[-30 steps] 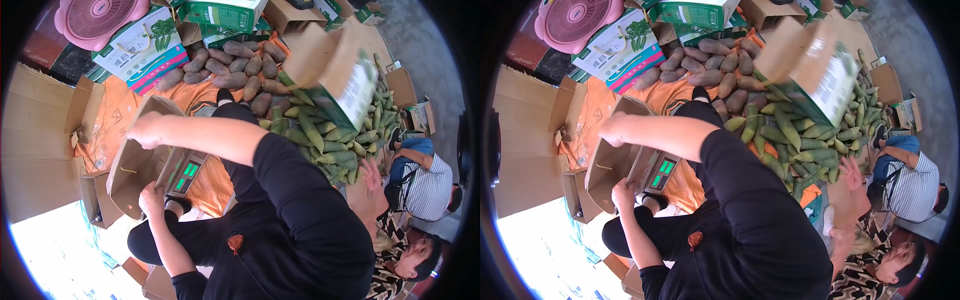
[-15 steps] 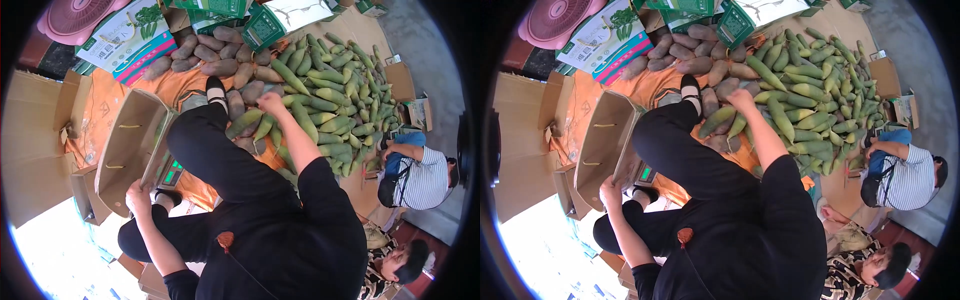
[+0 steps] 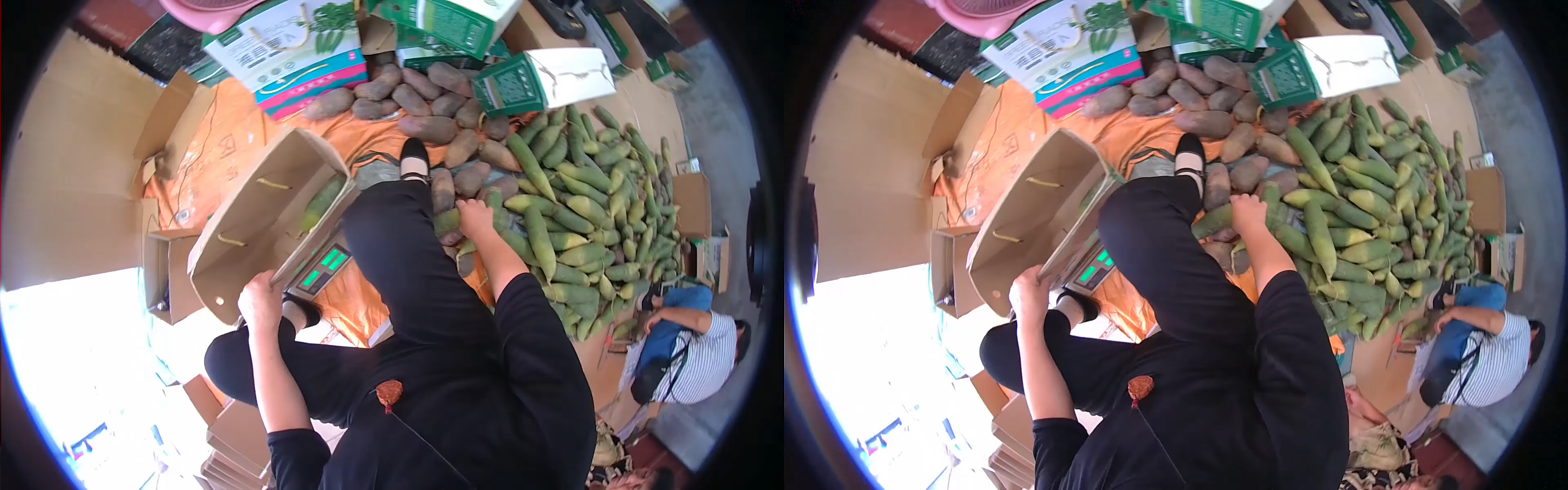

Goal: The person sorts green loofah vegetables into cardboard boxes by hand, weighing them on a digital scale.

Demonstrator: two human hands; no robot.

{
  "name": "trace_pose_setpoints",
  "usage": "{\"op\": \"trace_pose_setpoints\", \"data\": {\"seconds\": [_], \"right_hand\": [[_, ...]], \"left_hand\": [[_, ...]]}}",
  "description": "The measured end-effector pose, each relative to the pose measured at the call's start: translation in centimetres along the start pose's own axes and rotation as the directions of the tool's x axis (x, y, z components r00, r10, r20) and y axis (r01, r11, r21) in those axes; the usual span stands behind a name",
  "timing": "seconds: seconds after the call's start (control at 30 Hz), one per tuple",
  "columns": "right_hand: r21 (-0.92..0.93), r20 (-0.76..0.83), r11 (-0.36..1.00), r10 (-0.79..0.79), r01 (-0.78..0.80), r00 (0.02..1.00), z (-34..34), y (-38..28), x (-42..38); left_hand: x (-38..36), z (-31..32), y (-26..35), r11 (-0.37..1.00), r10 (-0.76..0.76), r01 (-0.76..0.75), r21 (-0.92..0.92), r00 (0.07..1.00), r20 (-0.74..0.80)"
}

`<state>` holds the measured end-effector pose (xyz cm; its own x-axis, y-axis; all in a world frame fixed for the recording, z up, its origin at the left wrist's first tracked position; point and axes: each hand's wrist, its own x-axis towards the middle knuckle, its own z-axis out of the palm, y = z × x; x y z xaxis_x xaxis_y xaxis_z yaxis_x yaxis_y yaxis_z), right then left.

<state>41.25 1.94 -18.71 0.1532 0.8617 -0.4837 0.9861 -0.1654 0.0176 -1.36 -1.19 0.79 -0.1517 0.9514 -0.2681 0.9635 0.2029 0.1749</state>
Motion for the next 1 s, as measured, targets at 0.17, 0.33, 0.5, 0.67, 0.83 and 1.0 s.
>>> {"op": "trace_pose_setpoints", "data": {"seconds": [0.17, 0.33, 0.5, 0.67, 0.83, 1.0], "right_hand": [[-0.034, 0.006, 0.999, 0.008, -0.007, 1.0, -0.2, -0.2, -1.2], [-0.075, -0.003, 0.997, 0.004, -0.005, 1.0, -4.4, 0.8, -2.3], [-0.134, -0.297, 0.99, -0.011, -0.031, 0.955, -12.6, 2.3, -4.1], [0.119, -0.634, 0.966, -0.105, 0.232, 0.766, -22.3, 1.4, -6.6], [0.105, -0.797, 0.765, -0.317, 0.636, 0.513, -29.9, -7.3, -8.9], [-0.063, -0.563, 0.753, -0.569, 0.655, 0.6, -29.3, -20.8, -9.0]], "left_hand": [[0.1, 0.4, -0.4, 1.0, 0.023, -0.023, 0.011, 1.0, -0.019], [-0.2, 0.4, -0.5, 0.997, 0.069, -0.071, -0.035, 0.995, -0.066], [-0.3, 0.1, -0.3, 0.995, 0.083, -0.087, -0.052, 0.994, -0.068], [-0.2, 0.8, -0.8, 0.991, 0.119, -0.124, -0.046, 0.987, -0.105], [-0.1, 1.0, -0.8, 0.993, 0.114, -0.116, -0.024, 0.991, -0.074], [-0.4, 0.2, -0.1, 0.996, 0.084, -0.084, 0.031, 0.996, -0.005]]}}
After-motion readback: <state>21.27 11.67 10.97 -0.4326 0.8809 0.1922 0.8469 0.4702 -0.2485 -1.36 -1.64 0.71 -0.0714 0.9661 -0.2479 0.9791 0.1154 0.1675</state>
